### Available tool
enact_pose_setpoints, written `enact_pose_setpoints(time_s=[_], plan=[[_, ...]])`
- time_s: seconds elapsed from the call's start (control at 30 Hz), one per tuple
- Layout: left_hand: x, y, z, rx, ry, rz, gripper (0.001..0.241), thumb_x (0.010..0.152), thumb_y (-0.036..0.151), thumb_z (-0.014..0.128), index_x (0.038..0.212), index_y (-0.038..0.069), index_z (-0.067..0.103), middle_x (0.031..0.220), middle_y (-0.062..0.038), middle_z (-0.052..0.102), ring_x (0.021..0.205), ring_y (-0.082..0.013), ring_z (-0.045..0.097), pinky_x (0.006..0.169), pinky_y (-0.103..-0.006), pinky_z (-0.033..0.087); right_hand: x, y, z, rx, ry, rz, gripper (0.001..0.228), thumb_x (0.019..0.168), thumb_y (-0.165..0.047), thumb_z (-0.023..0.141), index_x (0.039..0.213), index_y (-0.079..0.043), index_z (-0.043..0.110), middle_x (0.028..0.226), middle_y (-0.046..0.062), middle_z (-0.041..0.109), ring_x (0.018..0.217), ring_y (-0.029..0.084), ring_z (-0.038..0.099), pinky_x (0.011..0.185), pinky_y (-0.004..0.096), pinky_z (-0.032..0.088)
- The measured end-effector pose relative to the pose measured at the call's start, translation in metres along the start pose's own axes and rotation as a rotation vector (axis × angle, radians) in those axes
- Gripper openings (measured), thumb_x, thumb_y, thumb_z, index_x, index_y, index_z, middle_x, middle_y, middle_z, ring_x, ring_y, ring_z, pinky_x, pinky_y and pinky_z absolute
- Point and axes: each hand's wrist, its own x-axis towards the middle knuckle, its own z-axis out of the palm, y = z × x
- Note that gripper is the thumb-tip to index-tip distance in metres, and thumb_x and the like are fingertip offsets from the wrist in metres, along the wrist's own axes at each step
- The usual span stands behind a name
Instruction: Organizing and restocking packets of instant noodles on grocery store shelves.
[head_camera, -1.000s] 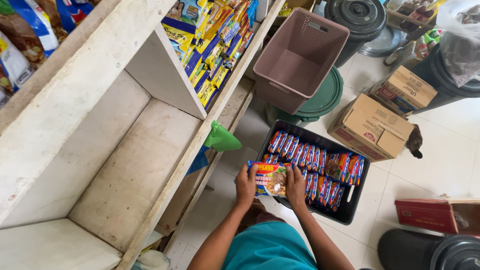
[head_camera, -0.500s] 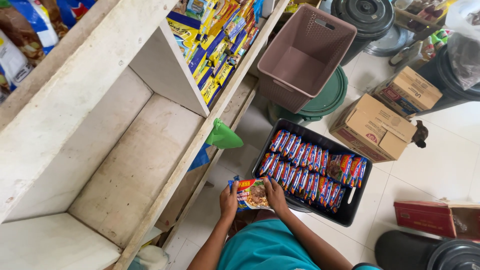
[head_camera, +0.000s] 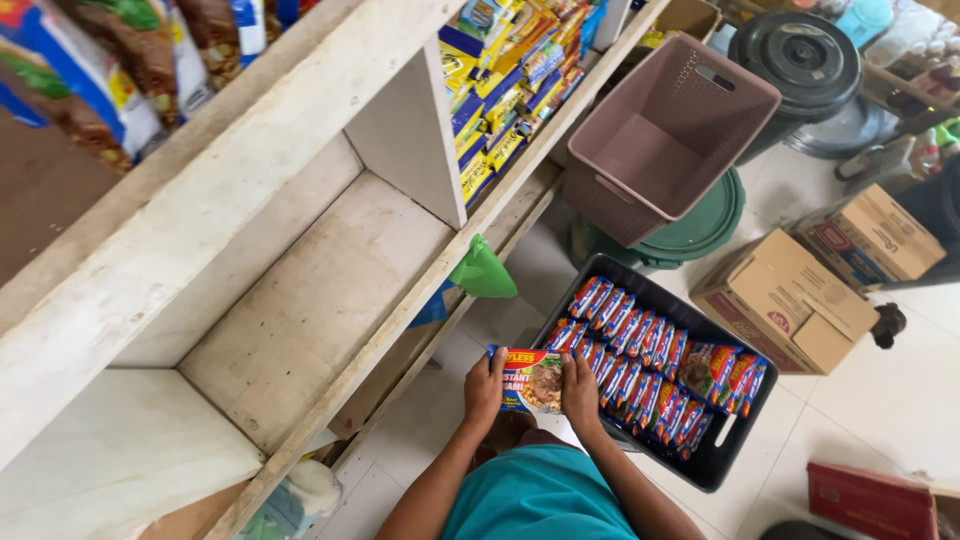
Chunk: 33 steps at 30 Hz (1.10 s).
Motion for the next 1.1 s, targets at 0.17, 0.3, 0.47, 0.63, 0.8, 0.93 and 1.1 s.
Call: enact_pose_setpoints(time_s=[0.17, 0.3, 0.47, 0.63, 0.8, 0.93, 1.1], plan=[[0.001, -0.002, -0.005, 0.093, 0.002, -0.039, 0.059, 0.099, 0.059, 0.048, 0.102, 0.006, 0.074, 0.086, -0.02, 0.075, 0.079, -0.0359, 0.072, 0.072, -0.0464, 0.054, 0.009, -0.011, -0.004, 0.097, -0.128, 0.126, 0.046, 0.108, -0.038, 0.055, 0.097, 0.006, 0.063, 0.07, 0.007, 0.058, 0.063, 0.012, 0.05, 0.056, 0.031, 0.042], [-0.001, 0.007, -0.009, 0.092, 0.118, -0.036, 0.061, 0.101, 0.06, 0.046, 0.102, 0.007, 0.076, 0.089, -0.02, 0.075, 0.083, -0.0403, 0.07, 0.074, -0.0496, 0.053, 0.013, -0.017, -0.005, 0.168, -0.204, 0.107, 0.043, 0.106, -0.038, 0.055, 0.097, 0.003, 0.062, 0.073, 0.003, 0.063, 0.064, 0.009, 0.056, 0.057, 0.03, 0.047], [0.0, 0.029, -0.018, 0.079, 0.151, -0.022, 0.053, 0.097, 0.057, 0.055, 0.096, 0.007, 0.074, 0.083, -0.02, 0.074, 0.079, -0.0401, 0.071, 0.071, -0.05, 0.053, 0.013, -0.049, -0.001, 0.023, -0.193, 0.029, 0.044, 0.105, -0.038, 0.053, 0.104, 0.005, 0.063, 0.073, 0.011, 0.066, 0.065, 0.014, 0.061, 0.058, 0.033, 0.049], [-0.002, 0.03, -0.025, 0.019, 0.176, 0.089, 0.049, 0.1, 0.05, 0.056, 0.089, 0.004, 0.069, 0.079, -0.022, 0.071, 0.075, -0.0413, 0.069, 0.068, -0.0505, 0.051, 0.015, -0.048, 0.005, -0.12, -0.137, -0.077, 0.046, 0.107, -0.036, 0.052, 0.108, 0.009, 0.065, 0.073, 0.019, 0.067, 0.065, 0.019, 0.063, 0.06, 0.036, 0.049], [-0.001, 0.04, -0.035, -0.062, 0.247, 0.235, 0.044, 0.1, 0.045, 0.06, 0.092, 0.003, 0.071, 0.078, -0.022, 0.07, 0.071, -0.0406, 0.068, 0.063, -0.0491, 0.051, 0.02, -0.074, 0.008, -0.048, -0.08, -0.254, 0.04, 0.106, -0.031, 0.054, 0.119, 0.007, 0.061, 0.074, 0.013, 0.064, 0.065, 0.015, 0.059, 0.058, 0.037, 0.048], [-0.018, 0.112, -0.076, -0.158, 0.167, 0.14, 0.038, 0.096, 0.043, 0.062, 0.098, 0.005, 0.071, 0.074, -0.021, 0.07, 0.066, -0.0386, 0.07, 0.061, -0.0473, 0.052, 0.027, -0.12, -0.003, -0.004, -0.118, -0.266, 0.032, 0.106, -0.029, 0.053, 0.104, 0.001, 0.065, 0.069, 0.007, 0.06, 0.061, 0.014, 0.053, 0.055, 0.035, 0.044], [-0.033, 0.198, -0.135, -0.008, 0.233, 0.611, 0.036, 0.101, 0.035, 0.068, 0.094, 0.0, 0.065, 0.082, -0.022, 0.068, 0.075, -0.0419, 0.067, 0.063, -0.0478, 0.05, 0.033, -0.215, -0.029, 0.336, -0.202, -0.465, 0.021, 0.113, -0.021, 0.053, 0.1, -0.006, 0.061, 0.082, -0.004, 0.054, 0.073, 0.003, 0.046, 0.061, 0.023, 0.038]])
